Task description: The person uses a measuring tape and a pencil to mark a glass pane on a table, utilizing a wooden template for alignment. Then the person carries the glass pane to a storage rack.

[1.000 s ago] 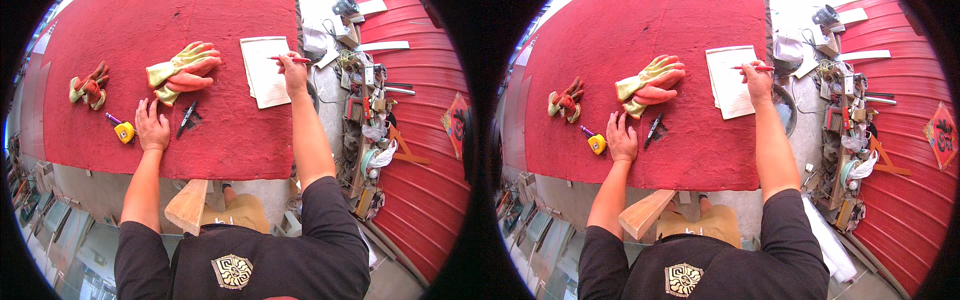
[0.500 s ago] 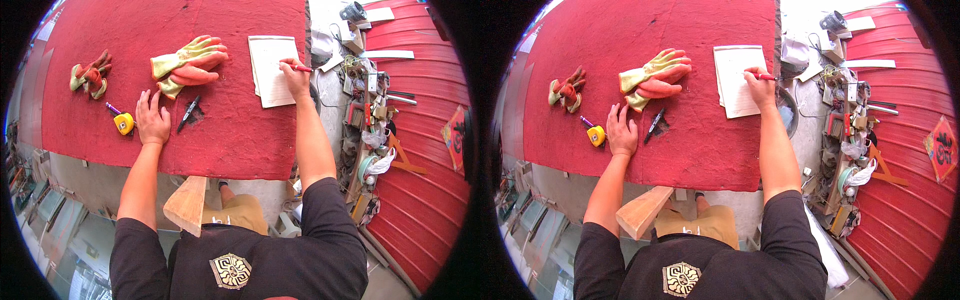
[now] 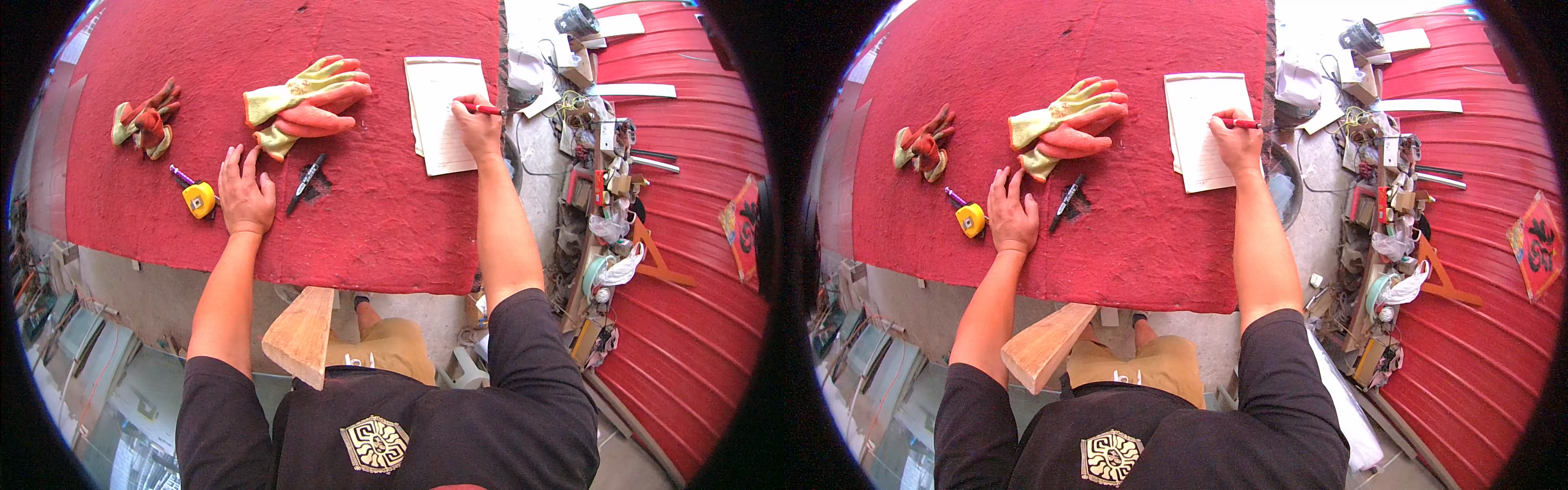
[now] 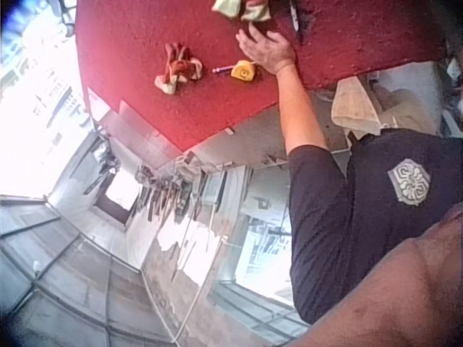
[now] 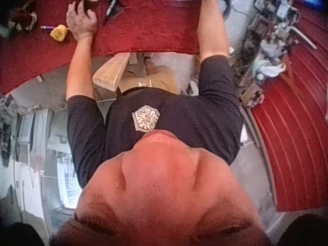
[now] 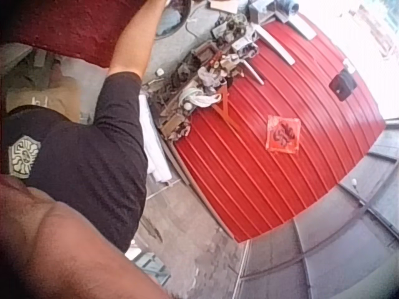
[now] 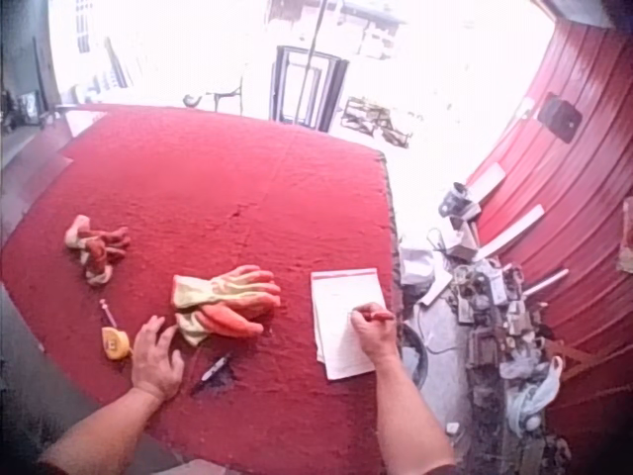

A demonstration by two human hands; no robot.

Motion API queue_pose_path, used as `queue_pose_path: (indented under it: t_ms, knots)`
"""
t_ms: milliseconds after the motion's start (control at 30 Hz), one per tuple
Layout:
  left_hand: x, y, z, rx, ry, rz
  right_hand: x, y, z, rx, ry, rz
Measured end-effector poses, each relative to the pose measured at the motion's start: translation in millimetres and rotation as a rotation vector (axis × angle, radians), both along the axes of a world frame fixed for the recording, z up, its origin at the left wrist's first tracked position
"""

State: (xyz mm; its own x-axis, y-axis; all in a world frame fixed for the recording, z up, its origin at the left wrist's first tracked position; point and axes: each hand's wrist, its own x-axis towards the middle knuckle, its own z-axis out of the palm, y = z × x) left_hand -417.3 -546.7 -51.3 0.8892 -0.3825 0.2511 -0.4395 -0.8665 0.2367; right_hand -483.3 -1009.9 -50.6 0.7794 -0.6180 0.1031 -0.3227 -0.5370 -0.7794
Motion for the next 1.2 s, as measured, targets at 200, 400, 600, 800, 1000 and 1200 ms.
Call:
queue_pose_path:
  t_ms: [200, 400, 600, 800, 1000, 1200]
  knots:
    - [0.6, 0.3, -0.3, -0.006, -0.003, -0.005, -0.1, -1.6, -3.3, -0.034, -0.161, -0.087]
    - [0.1, -0.4, 0.4, 0.003, -0.002, -0.002, -23.9, 25.3, 25.1, 0.003, -0.299, -0.173]
    - [-0.7, 1.3, 1.4, -0.010, -0.013, -0.002, -99.1, 107.3, 47.9, -0.441, -0.158, 0.116]
    - [-2.1, 2.4, 0.0, -0.012, -0.025, -0.010, -112.6, 179.1, 59.0, -0.348, 0.003, 0.525]
    - [-2.6, 7.6, -3.0, -0.021, -0.054, -0.009, -55.6, 210.0, 76.7, -0.435, -0.100, 0.636]
    - [-4.9, 10.2, -7.5, -0.048, -0.045, -0.001, -74.1, 240.4, 70.8, -0.366, -0.049, 0.564]
